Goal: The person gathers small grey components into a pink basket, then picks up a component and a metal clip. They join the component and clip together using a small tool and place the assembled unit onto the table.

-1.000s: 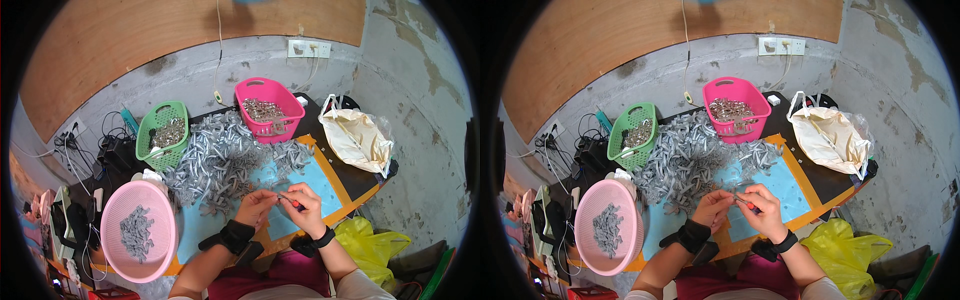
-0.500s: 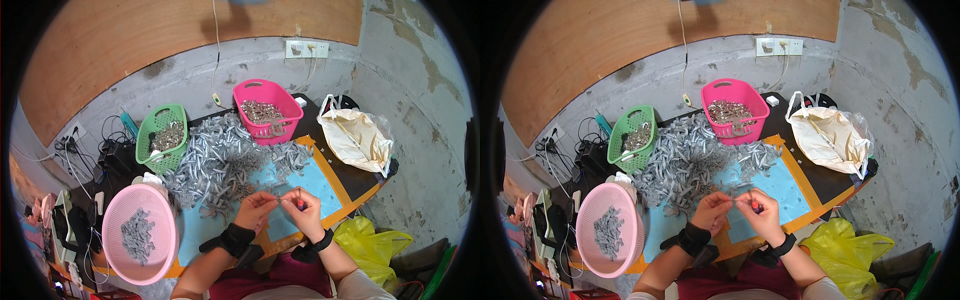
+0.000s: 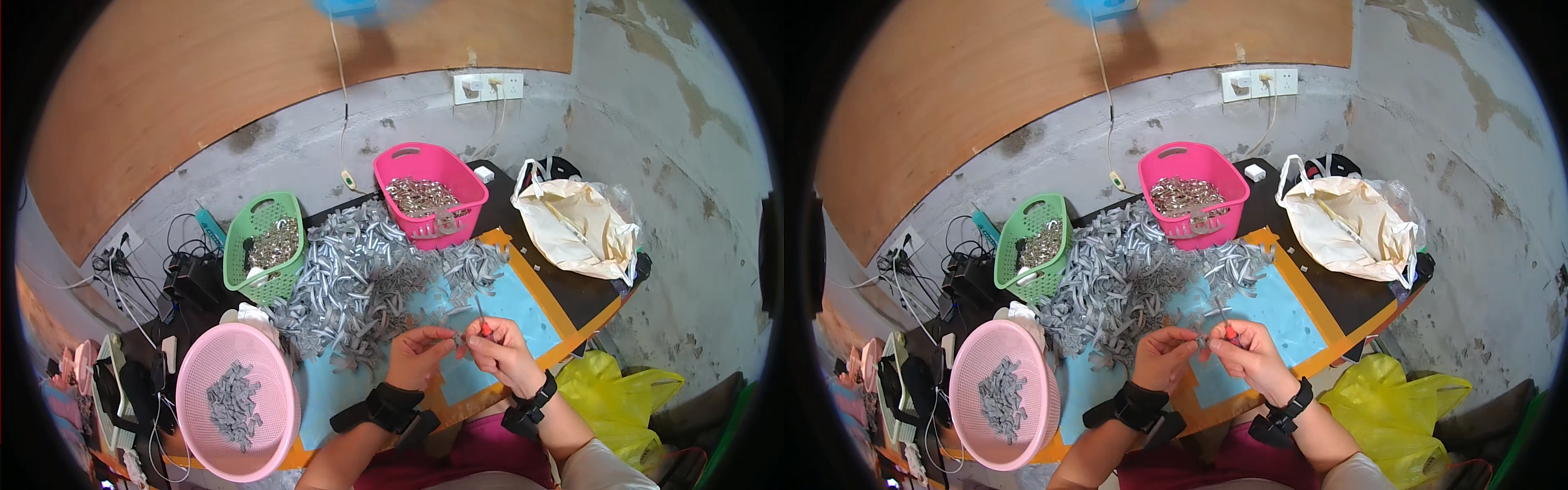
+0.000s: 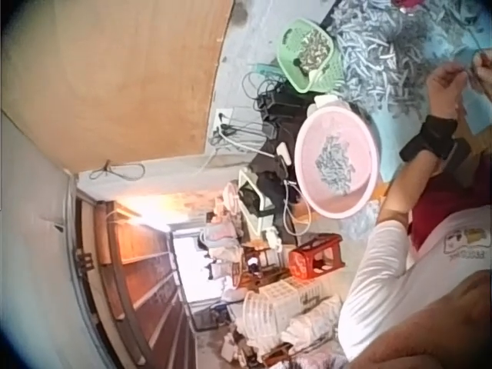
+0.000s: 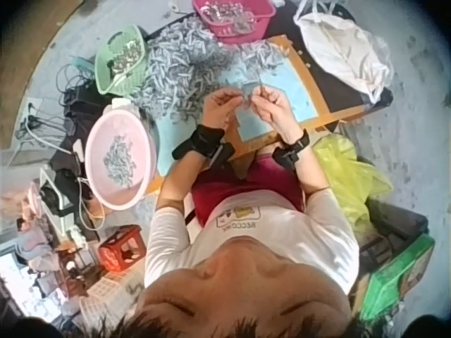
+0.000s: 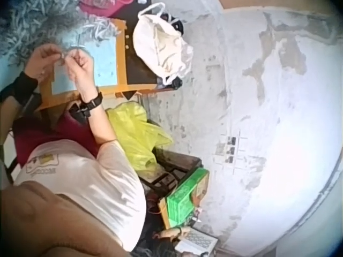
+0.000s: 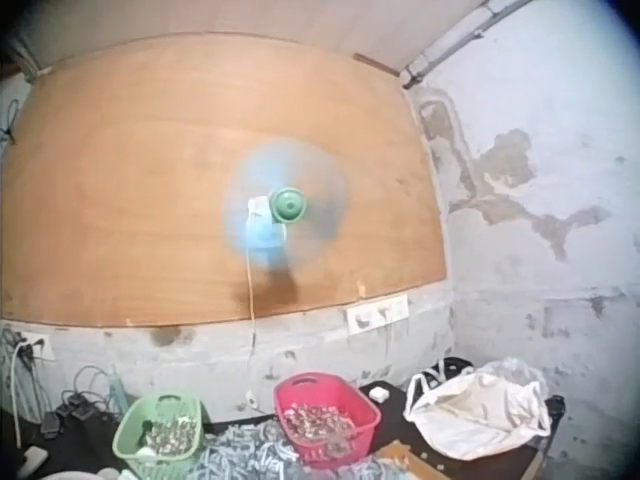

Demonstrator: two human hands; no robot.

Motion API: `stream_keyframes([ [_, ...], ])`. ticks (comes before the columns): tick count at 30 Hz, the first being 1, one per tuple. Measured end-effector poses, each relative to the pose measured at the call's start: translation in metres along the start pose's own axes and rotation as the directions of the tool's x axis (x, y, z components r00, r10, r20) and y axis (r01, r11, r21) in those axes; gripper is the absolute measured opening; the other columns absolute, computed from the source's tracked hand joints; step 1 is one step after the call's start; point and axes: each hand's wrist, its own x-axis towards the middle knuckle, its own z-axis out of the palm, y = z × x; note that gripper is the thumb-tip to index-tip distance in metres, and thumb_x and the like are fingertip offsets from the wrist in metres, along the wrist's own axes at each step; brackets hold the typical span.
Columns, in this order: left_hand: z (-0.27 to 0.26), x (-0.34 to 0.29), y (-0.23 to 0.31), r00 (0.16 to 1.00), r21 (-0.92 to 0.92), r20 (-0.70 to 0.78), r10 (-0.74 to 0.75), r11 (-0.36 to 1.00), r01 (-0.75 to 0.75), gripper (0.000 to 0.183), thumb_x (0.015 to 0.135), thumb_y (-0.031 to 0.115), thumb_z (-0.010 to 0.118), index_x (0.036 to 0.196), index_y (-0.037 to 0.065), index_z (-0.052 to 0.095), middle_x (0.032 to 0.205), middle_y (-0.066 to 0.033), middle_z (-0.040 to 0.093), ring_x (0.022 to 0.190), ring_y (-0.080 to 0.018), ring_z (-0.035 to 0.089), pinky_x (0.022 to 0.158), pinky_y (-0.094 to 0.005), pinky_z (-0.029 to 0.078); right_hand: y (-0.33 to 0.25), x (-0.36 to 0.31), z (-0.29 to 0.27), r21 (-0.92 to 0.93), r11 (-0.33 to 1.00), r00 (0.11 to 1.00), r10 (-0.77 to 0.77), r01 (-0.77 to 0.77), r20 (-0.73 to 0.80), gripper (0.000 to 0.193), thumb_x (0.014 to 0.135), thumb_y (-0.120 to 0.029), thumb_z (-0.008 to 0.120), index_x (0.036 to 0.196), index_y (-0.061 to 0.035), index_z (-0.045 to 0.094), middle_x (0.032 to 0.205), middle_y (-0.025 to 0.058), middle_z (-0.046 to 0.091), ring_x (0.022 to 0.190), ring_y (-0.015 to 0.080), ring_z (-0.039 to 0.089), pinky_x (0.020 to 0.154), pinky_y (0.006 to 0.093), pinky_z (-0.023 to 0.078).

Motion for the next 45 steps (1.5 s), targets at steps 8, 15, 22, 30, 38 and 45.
stream_keyframes([
  [8,0.010,0.003,-0.008,0.976,0.073,0.046,0.211,0.974,-0.214,0.016,0.078,-0.008,0.061,0.093,-0.004,0.063,0.092,-0.0109,0.064,0.076,-0.0128,0.061,0.067,-0.0220,0.048,-0.005,-0.002,0.006,-0.073,0.997,0.978,0.011,-0.027,-0.208,0.005,0.083,-0.005,0.060,0.080,-0.0016,0.060,0.072,0.0067,0.063,0.043,-0.0007,0.034,0.038,0.0164,0.021],
  [15,0.002,0.002,-0.009,0.985,0.168,0.033,0.168,0.971,-0.172,0.017,0.077,-0.009,0.061,0.094,-0.006,0.063,0.098,-0.0135,0.063,0.084,-0.0148,0.062,0.075,-0.0240,0.050,-0.007,-0.004,0.004,-0.045,0.993,0.973,0.101,-0.113,-0.205,0.003,0.081,-0.004,0.061,0.081,-0.0014,0.060,0.072,0.0060,0.062,0.044,0.0001,0.035,0.038,0.0170,0.022],
  [22,0.004,0.001,-0.009,0.971,0.184,0.079,0.225,0.954,-0.237,0.016,0.076,-0.010,0.062,0.091,-0.006,0.065,0.099,-0.0145,0.064,0.085,-0.0151,0.062,0.074,-0.0236,0.050,-0.006,-0.003,-0.004,0.112,0.971,0.965,0.225,-0.211,-0.135,0.003,0.081,-0.003,0.061,0.081,-0.0029,0.058,0.073,0.0061,0.061,0.044,0.0009,0.034,0.039,0.0169,0.023],
  [30,0.008,0.002,-0.001,0.978,0.232,0.045,0.206,0.950,-0.211,0.016,0.073,-0.011,0.064,0.087,-0.005,0.066,0.095,-0.0139,0.063,0.080,-0.0151,0.061,0.066,-0.0207,0.048,-0.009,-0.004,0.007,-0.060,0.993,0.976,0.085,-0.099,-0.199,0.003,0.080,-0.001,0.061,0.081,-0.0017,0.058,0.070,0.0046,0.059,0.043,0.0010,0.037,0.038,0.0162,0.025],
  [38,0.001,0.004,-0.010,0.974,0.079,0.053,0.220,0.971,-0.223,0.017,0.076,-0.009,0.062,0.092,-0.005,0.063,0.095,-0.0121,0.063,0.085,-0.0149,0.061,0.076,-0.0250,0.049,0.001,-0.004,0.011,-0.155,0.988,0.966,-0.029,-0.012,-0.258,0.008,0.080,-0.007,0.066,0.087,-0.0032,0.063,0.072,-0.0003,0.062,0.052,-0.0019,0.043,0.042,0.0145,0.028],
  [45,0.001,0.002,-0.008,0.987,0.126,-0.051,0.153,0.981,-0.145,0.015,0.074,-0.008,0.064,0.089,-0.003,0.063,0.095,-0.0128,0.063,0.085,-0.0150,0.060,0.077,-0.0262,0.046,-0.002,-0.006,0.021,-0.356,0.930,0.946,-0.192,0.090,-0.263,0.009,0.081,-0.005,0.064,0.089,-0.0015,0.065,0.075,-0.0011,0.063,0.057,-0.0018,0.047,0.048,0.0136,0.034],
])
